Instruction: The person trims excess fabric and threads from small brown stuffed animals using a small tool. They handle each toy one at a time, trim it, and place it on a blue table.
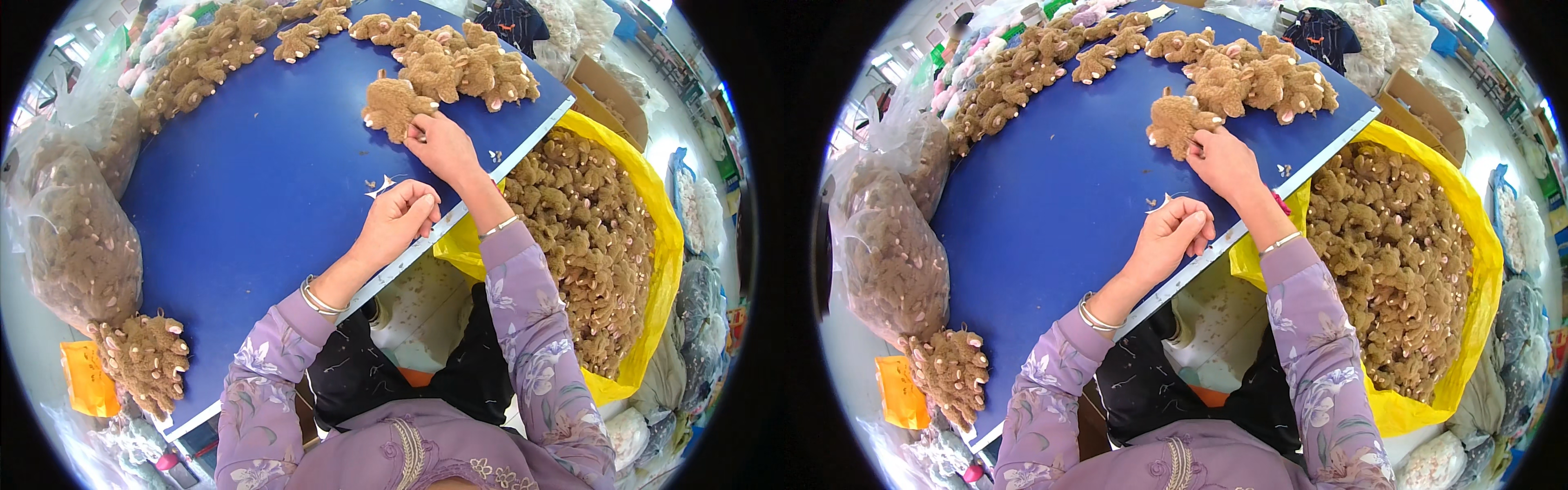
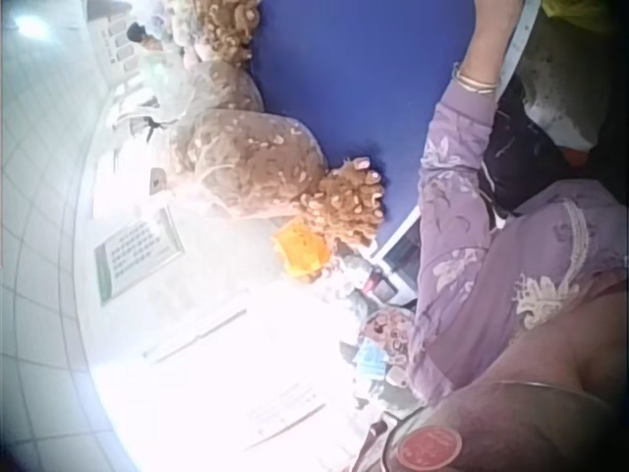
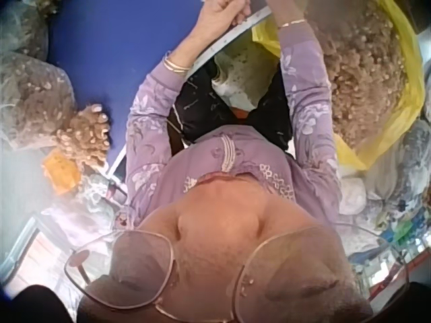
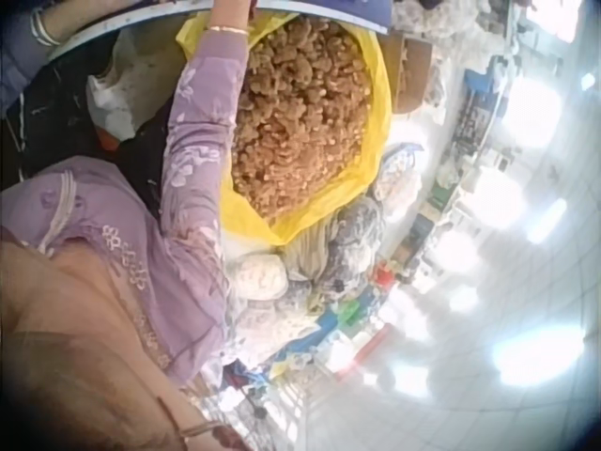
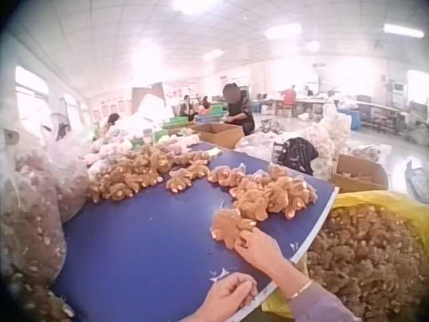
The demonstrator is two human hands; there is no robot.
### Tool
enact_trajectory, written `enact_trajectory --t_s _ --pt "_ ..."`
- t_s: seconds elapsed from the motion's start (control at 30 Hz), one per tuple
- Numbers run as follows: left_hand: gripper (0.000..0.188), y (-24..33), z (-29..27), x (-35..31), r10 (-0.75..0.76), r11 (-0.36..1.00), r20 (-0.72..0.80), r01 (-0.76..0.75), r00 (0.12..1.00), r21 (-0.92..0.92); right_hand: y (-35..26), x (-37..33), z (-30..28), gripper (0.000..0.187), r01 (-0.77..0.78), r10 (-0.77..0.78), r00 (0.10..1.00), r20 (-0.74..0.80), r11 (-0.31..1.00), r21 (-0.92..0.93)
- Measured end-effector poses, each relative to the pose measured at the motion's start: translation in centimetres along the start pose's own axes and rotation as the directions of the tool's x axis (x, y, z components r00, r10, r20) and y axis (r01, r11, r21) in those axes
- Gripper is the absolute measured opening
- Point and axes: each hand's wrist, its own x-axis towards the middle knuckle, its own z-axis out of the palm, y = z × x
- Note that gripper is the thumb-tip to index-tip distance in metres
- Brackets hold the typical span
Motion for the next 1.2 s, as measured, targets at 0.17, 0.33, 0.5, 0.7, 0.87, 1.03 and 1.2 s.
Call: enact_trajectory --t_s 0.17,0.33,0.5,0.7,0.87,1.03,1.2 --pt "0.018 -0.4 -0.6 0.5 -0.003 0.987 -0.045 -0.005 0.999 -0.158 -0.1 -1.8 -1.5 0.012 0.025 0.022 0.995 -0.097 0.889 0.457" --pt "0.032 0.0 -1.1 0.6 -0.027 0.936 -0.071 0.0 0.997 -0.353 -2.3 -6.2 -5.3 0.009 0.051 0.005 0.997 -0.077 0.707 0.705" --pt "0.034 0.1 -0.9 0.5 -0.037 0.95 -0.029 0.026 0.999 -0.31 -2.6 -9.3 -5.8 0.024 0.067 0.039 0.993 -0.113 0.603 0.795" --pt "0.031 -0.8 -2.4 0.8 -0.124 0.991 0.173 0.129 0.977 -0.021 -2.6 -10.4 -6.5 0.025 0.017 0.021 0.999 -0.032 0.499 0.866" --pt "0.041 0.0 -2.0 0.3 -0.052 0.949 0.305 0.142 0.951 -0.28 -2.7 -10.0 -6.1 0.011 0.138 -0.127 0.989 -0.075 0.618 0.774" --pt "0.05 0.1 -1.4 0.4 -0.031 0.85 0.139 0.099 0.99 -0.517 -3.7 -10.1 -6.0 0.012 0.23 -0.28 0.96 -0.027 0.725 0.649" --pt "0.037 -0.8 -2.0 0.6 -0.104 0.892 0.003 0.095 0.995 -0.441 -3.6 -10.2 -5.7 0.009 0.178 -0.214 0.976 -0.041 0.675 0.716"
